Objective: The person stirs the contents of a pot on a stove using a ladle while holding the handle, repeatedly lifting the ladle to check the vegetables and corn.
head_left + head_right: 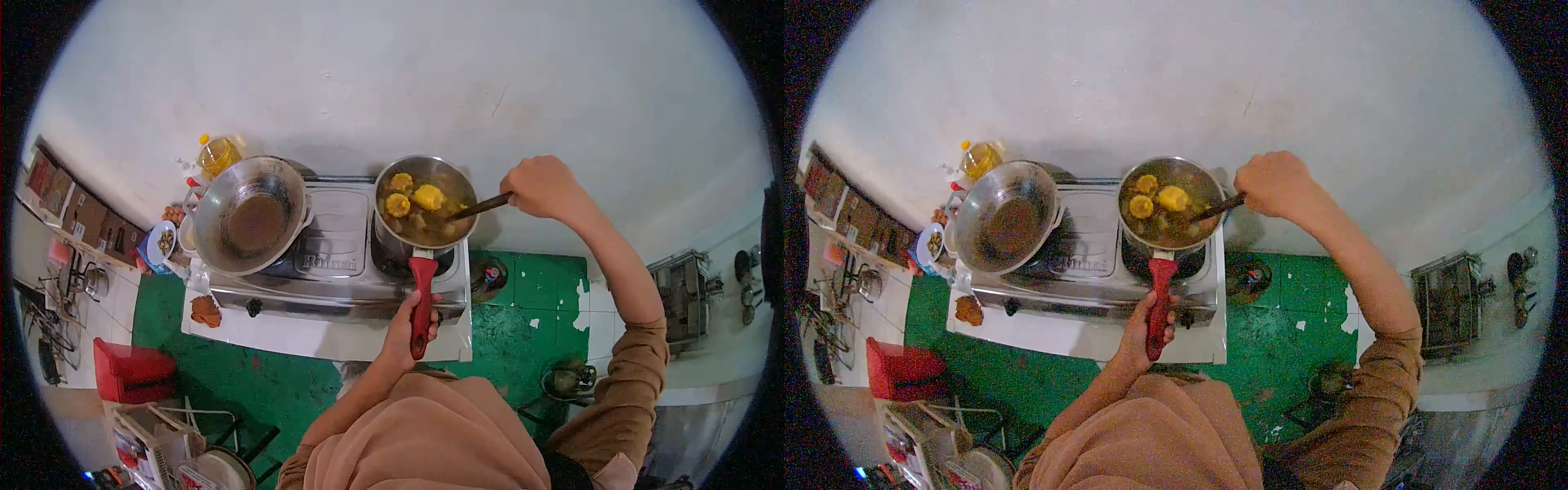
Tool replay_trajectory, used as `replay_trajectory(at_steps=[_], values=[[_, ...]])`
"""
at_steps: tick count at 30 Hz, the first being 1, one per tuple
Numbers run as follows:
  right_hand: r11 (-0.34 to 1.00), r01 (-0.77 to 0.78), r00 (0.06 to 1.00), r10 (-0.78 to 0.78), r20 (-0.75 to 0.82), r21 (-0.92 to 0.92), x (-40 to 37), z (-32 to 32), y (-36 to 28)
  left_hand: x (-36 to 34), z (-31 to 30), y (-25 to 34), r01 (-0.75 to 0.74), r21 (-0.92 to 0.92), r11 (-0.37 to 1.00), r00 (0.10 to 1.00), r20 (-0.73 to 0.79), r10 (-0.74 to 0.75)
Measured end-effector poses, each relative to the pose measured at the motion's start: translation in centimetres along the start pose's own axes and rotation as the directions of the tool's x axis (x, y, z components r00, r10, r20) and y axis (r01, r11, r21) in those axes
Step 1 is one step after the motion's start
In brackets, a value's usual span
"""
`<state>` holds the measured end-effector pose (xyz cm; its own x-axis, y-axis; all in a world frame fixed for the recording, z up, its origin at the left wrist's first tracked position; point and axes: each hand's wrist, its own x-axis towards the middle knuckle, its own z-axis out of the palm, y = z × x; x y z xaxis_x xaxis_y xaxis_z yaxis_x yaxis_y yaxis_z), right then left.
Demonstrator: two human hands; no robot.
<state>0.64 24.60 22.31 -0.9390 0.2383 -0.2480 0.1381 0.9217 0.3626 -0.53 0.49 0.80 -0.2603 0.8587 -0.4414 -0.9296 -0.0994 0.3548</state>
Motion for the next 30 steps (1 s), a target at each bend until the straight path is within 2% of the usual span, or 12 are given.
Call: replay_trajectory(at_steps=[3, 7, 9, 10, 15, 21, 26, 30], values=[[0.992, -0.093, 0.995, 0.095, 0.022, -0.08, -0.9, -1.4, -0.2, 0.1, 0.0, -0.1, -0.019, 0.005, 1.0, 1.0, 0.007, 0.019], [0.986, -0.087, 0.996, 0.084, -0.026, -0.141, -2.7, -2.8, -0.8, 0.2, -0.2, -0.1, -0.027, 0.01, 1.0, 0.999, 0.031, 0.026], [0.986, -0.087, 0.988, 0.068, -0.139, -0.139, -4.0, -3.8, -0.9, 0.3, -0.3, -0.2, -0.025, 0.004, 1.0, 1.0, 0.018, 0.025], [0.986, -0.088, 0.988, 0.068, -0.139, -0.139, -4.7, -4.4, -1.2, 0.4, -0.5, -0.2, -0.011, -0.009, 1.0, 1.0, 0.024, 0.011], [0.967, -0.13, 0.935, 0.047, -0.351, -0.219, -6.6, -5.7, -2.7, 0.2, -0.2, -0.1, -0.005, -0.02, 1.0, 1.0, 0.02, 0.005], [0.944, -0.095, 0.851, -0.087, -0.518, -0.315, -5.7, -1.7, -4.6, 0.1, 0.1, 0.0, -0.013, -0.002, 1.0, 1.0, 0.001, 0.013], [0.948, -0.066, 0.826, -0.122, -0.55, -0.31, -5.9, 2.0, -4.8, 0.1, -0.1, -0.2, -0.023, -0.001, 1.0, 1.0, 0.008, 0.023], [0.966, -0.052, 0.823, -0.103, -0.558, -0.255, -6.7, 2.2, -2.4, 0.1, -0.1, 0.0, -0.013, 0.011, 1.0, 0.999, 0.048, 0.013]])
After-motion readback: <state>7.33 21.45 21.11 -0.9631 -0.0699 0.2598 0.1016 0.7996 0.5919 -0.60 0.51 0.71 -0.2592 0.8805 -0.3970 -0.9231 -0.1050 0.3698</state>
